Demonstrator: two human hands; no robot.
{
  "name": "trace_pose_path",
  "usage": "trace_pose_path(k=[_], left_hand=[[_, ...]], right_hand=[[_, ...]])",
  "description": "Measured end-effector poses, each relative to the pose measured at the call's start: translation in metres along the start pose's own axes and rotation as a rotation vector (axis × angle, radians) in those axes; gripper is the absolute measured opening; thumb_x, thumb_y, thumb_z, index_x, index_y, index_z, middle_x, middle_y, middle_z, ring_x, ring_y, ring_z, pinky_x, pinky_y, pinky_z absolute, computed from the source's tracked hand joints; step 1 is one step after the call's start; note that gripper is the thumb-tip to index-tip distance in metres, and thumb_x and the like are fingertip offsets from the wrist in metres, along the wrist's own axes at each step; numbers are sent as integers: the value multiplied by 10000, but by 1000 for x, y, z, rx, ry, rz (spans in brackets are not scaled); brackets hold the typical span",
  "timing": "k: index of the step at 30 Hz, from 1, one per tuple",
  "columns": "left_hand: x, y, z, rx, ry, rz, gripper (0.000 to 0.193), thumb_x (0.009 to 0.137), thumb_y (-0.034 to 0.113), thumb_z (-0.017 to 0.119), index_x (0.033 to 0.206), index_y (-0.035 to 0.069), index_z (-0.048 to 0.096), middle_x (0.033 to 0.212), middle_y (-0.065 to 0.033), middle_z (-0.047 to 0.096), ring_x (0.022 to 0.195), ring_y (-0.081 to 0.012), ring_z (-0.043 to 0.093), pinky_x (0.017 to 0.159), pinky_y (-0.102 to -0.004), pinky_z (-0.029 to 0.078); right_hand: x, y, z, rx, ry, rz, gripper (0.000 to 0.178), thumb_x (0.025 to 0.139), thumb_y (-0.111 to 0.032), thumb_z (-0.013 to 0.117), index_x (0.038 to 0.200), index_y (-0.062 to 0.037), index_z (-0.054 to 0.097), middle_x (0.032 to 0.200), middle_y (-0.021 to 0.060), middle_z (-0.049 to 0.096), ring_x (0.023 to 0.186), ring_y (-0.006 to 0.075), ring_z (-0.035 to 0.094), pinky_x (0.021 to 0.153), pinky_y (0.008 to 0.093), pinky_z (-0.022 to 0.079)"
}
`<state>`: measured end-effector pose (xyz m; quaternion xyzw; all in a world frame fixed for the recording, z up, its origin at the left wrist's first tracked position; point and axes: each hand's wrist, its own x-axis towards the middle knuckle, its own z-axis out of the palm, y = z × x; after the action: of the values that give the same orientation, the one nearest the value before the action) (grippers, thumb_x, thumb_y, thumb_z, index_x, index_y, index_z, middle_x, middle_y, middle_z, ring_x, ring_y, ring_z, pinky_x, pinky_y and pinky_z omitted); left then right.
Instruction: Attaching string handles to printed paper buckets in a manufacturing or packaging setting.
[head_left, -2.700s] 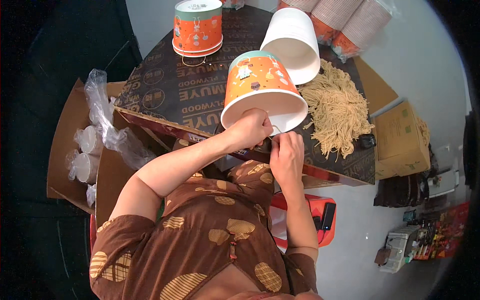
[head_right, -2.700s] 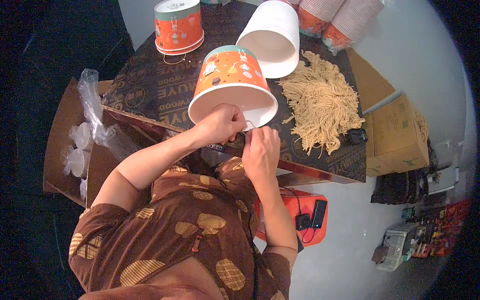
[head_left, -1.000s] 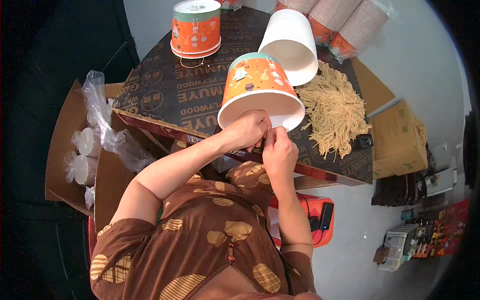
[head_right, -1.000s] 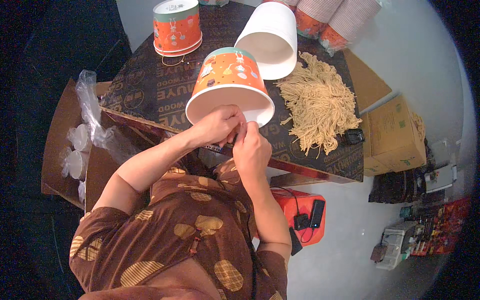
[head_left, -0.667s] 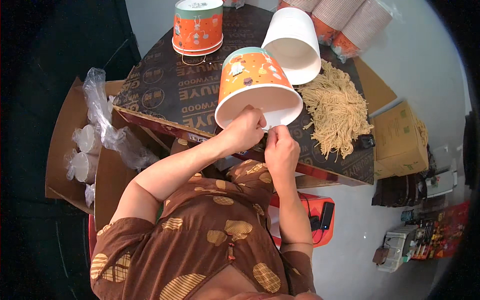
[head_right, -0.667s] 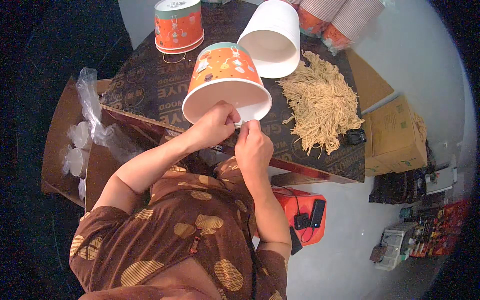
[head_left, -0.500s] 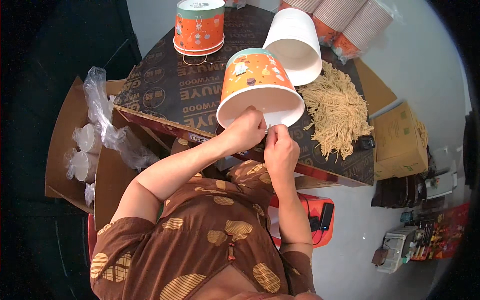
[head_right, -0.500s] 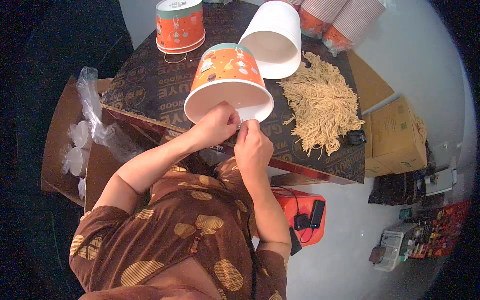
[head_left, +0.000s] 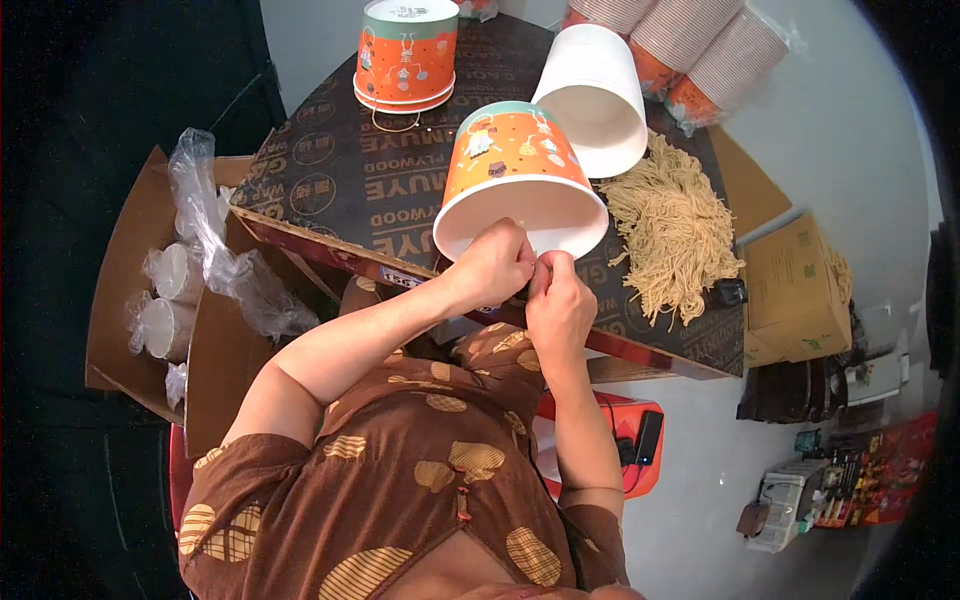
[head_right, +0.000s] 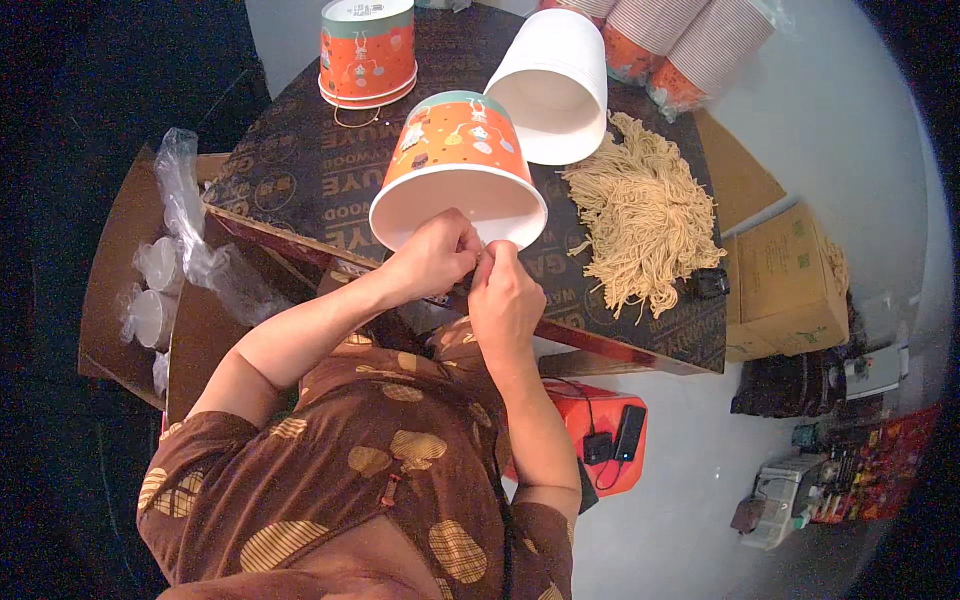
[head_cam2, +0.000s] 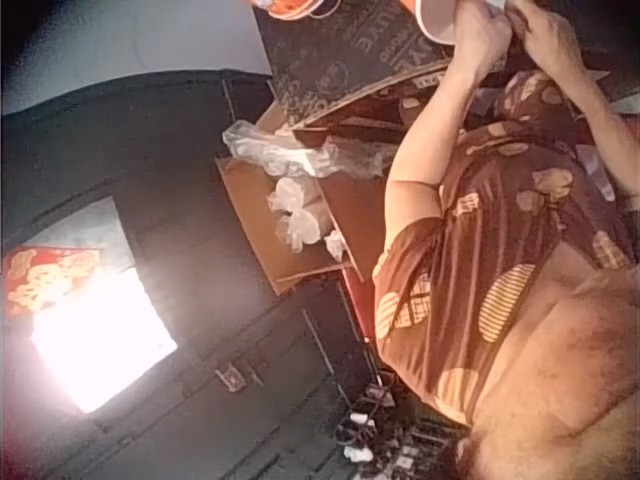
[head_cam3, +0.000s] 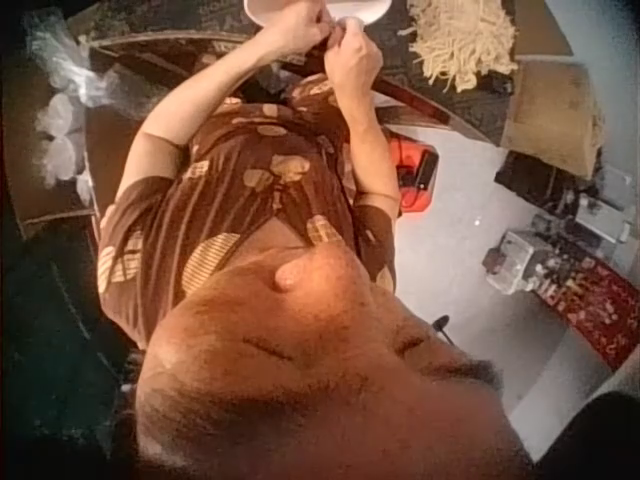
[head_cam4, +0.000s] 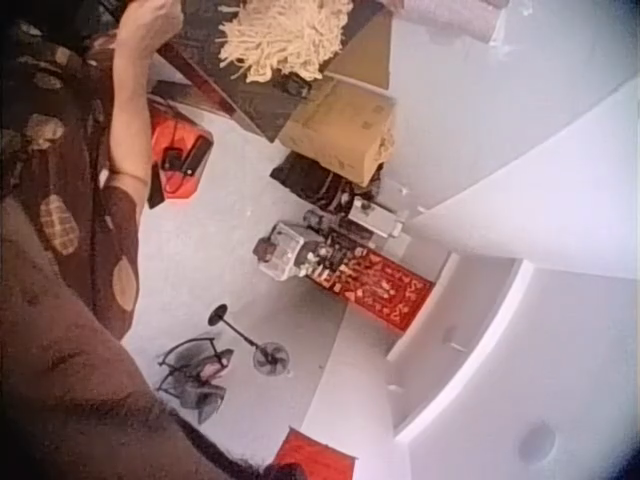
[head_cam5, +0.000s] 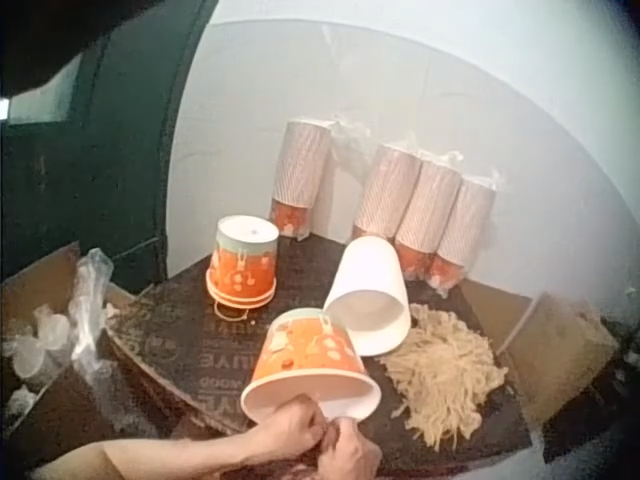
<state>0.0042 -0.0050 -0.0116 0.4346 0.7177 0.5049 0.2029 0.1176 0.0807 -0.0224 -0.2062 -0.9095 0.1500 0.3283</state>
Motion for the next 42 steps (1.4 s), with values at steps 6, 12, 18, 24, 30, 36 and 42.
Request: trace_pose_path(k=[6,12,18,24,30,36,42], left_hand=[[-2,3,2,-92,33,-56,173,804,3,572,640,-54,568,569,-98,574,519,-169,562,415,-321,424],[-2,1,2,-118,17,-84,167,804,-4,573,645,-59,573,569,-95,570,473,-166,552,399,-318,417],[-1,1,0,-112,-24,-88,165,812,-16,554,654,-54,585,569,-100,572,449,-160,539,394,-315,414],[3,-16,6,8,34,99,162,838,-20,550,682,-48,586,591,-86,568,477,-150,555,396,-313,417],[-5,-3,6,-174,67,-44,63,848,-35,528,901,-51,558,622,-95,558,475,-154,559,372,-308,421],[-7,17,-7,-252,-45,-243,77,853,-49,491,913,-64,537,643,-98,561,456,-154,560,374,-307,447],[-6,13,-7,-120,-115,-133,75,883,-23,494,852,-66,547,639,-103,564,458,-156,572,375,-296,454]], right_hand=[[-3,-1,-2,-4,47,-78,80,911,-143,592,922,-73,554,711,158,652,625,384,646,532,475,494],[-3,-2,-4,-27,-3,-86,90,875,-108,601,948,-73,560,742,153,650,644,383,645,549,472,500],[0,2,-3,46,-21,-29,90,847,-95,616,924,-58,587,765,172,660,673,397,645,593,487,499],[7,10,-7,214,-202,134,74,840,-79,615,885,-21,614,747,209,651,733,415,649,647,491,493],[13,9,-13,392,-291,243,125,861,-69,580,895,40,631,778,260,643,770,414,660,668,449,501],[14,9,-9,422,-267,297,151,871,-75,570,889,49,654,801,267,652,790,420,663,688,434,509],[14,6,-8,402,-219,310,154,867,-78,581,869,53,662,794,264,657,791,415,667,703,442,510]])
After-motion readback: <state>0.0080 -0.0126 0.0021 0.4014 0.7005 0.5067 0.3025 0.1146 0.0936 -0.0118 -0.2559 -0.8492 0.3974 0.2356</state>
